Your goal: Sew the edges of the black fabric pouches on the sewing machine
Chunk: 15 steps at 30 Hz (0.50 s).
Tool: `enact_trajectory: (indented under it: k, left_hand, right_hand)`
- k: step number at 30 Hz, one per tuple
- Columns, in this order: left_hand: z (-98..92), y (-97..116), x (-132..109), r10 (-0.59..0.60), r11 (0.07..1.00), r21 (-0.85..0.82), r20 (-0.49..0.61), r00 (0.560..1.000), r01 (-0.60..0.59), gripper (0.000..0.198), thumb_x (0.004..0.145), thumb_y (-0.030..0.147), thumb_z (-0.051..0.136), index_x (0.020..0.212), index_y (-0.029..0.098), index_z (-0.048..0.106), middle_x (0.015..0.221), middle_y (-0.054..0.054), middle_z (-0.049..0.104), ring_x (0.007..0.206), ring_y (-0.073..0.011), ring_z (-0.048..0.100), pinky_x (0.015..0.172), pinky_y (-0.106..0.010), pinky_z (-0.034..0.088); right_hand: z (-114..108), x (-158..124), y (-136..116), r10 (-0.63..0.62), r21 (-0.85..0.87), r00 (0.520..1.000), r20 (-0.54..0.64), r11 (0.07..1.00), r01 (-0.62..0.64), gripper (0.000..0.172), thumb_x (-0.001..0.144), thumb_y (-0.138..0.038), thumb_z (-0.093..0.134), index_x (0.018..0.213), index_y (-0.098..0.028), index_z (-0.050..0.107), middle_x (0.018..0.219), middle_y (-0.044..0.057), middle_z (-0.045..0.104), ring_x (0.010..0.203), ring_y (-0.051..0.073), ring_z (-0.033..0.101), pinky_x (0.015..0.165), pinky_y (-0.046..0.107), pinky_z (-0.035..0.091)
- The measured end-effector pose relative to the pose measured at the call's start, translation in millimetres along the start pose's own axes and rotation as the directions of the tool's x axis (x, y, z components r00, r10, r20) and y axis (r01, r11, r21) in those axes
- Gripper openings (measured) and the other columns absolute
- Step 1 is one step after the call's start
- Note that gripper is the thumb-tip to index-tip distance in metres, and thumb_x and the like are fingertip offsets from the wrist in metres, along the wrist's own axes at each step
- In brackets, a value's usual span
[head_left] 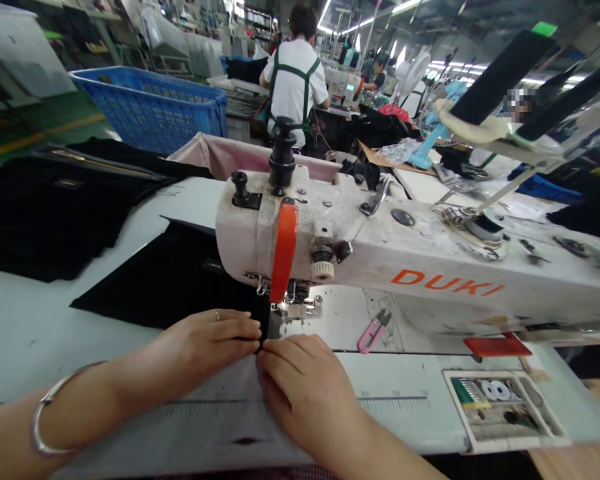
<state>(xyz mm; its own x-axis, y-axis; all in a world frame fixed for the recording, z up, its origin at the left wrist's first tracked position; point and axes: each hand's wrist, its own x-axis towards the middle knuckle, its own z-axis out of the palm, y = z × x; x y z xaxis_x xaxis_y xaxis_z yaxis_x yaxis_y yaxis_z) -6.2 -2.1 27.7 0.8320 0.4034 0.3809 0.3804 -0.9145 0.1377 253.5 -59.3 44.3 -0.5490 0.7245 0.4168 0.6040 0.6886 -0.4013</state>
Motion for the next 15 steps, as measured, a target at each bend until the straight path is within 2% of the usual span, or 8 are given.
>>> enact_trajectory:
  k: [3,7,10,15]
  left_hand:
    - [1.1,-13.3,7.7,0.052,0.998,0.034,-0.007,0.999,-0.052,0.041,0.109,0.005,0.040,0.130,0.021,0.072,0.127,-0.001,0.082,0.125,-0.0138,0.074,0.120,-0.027,0.053]
    - [-0.1,-25.3,19.4,-0.005,0.999,0.053,0.011,1.000,0.004,0.040,0.109,0.006,0.040,0.125,0.020,0.074,0.126,-0.004,0.081,0.122,-0.0172,0.075,0.113,-0.029,0.058]
    - [1.2,-33.8,26.2,-0.029,0.998,0.053,0.013,1.000,0.028,0.040,0.111,0.008,0.040,0.122,0.021,0.076,0.122,-0.003,0.082,0.122,-0.0165,0.075,0.114,-0.029,0.057]
    - [9.2,-52.5,32.0,-0.103,0.991,0.080,-0.027,0.994,0.104,0.036,0.112,0.015,0.044,0.117,0.020,0.079,0.117,-0.005,0.084,0.111,-0.0198,0.079,0.103,-0.034,0.065]
  right_hand:
    - [-2.0,10.4,8.7,-0.016,-0.059,0.998,0.059,0.998,0.019,0.018,0.100,-0.013,0.068,0.116,-0.018,0.074,0.114,0.006,0.081,0.099,0.025,0.072,0.087,0.041,0.057]
    - [-1.1,21.9,19.1,0.002,-0.129,0.996,0.086,0.992,0.010,0.020,0.097,-0.016,0.072,0.117,-0.017,0.075,0.108,0.007,0.080,0.094,0.027,0.070,0.080,0.042,0.057]
    - [1.7,28.2,25.4,0.053,-0.172,0.995,0.087,0.984,-0.038,0.023,0.097,-0.018,0.072,0.120,-0.017,0.075,0.106,0.008,0.078,0.096,0.030,0.070,0.082,0.043,0.058]
    - [6.4,33.6,29.9,0.152,-0.200,0.980,0.129,0.972,-0.125,0.027,0.100,-0.020,0.068,0.126,-0.017,0.074,0.116,0.011,0.079,0.101,0.030,0.073,0.086,0.042,0.059]
